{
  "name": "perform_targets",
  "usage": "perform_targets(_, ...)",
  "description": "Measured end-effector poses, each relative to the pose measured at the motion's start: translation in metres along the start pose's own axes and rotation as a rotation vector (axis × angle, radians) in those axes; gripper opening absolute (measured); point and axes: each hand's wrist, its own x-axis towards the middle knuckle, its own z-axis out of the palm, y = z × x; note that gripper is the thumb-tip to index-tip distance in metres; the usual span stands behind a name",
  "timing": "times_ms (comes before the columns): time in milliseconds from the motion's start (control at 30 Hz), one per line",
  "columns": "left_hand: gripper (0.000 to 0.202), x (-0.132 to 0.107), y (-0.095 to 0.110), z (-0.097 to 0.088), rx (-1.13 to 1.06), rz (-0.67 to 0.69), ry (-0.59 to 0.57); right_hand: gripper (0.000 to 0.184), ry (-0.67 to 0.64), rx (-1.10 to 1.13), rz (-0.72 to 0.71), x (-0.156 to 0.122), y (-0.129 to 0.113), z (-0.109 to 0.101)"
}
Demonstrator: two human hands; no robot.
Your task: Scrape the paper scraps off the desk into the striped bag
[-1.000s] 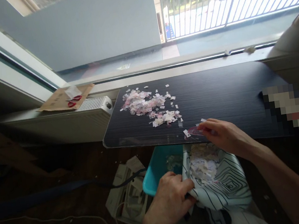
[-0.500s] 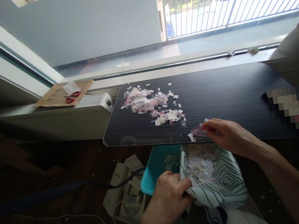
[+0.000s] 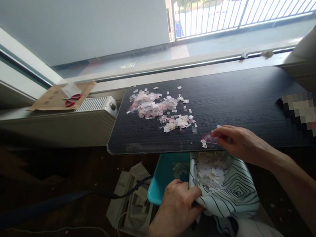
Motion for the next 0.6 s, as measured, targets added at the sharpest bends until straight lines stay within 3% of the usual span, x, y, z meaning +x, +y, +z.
perform_targets(167, 0.005, -0.001, 0.0, -0.002, 0.008, -0.007, -0.004, 0.017, -0.117, 0.035, -0.034, -0.008, -0.005, -0.005)
perform_targets(333, 0.006, -0.002, 0.002, -0.002, 0.028, -0.002, -0.013, 0.018, -0.035, 0.011, -0.028, -0.007, -0.004, -0.005)
perform_targets(467, 0.005, -0.004, 0.005, -0.001, 0.035, -0.004, -0.004, 0.019, -0.104, 0.042, -0.039, -0.011, -0.005, -0.007)
perform_targets(600, 0.005, -0.006, 0.008, -0.001, 0.019, -0.014, -0.003, 0.018, -0.036, 0.062, 0.029, -0.023, 0.01, -0.012)
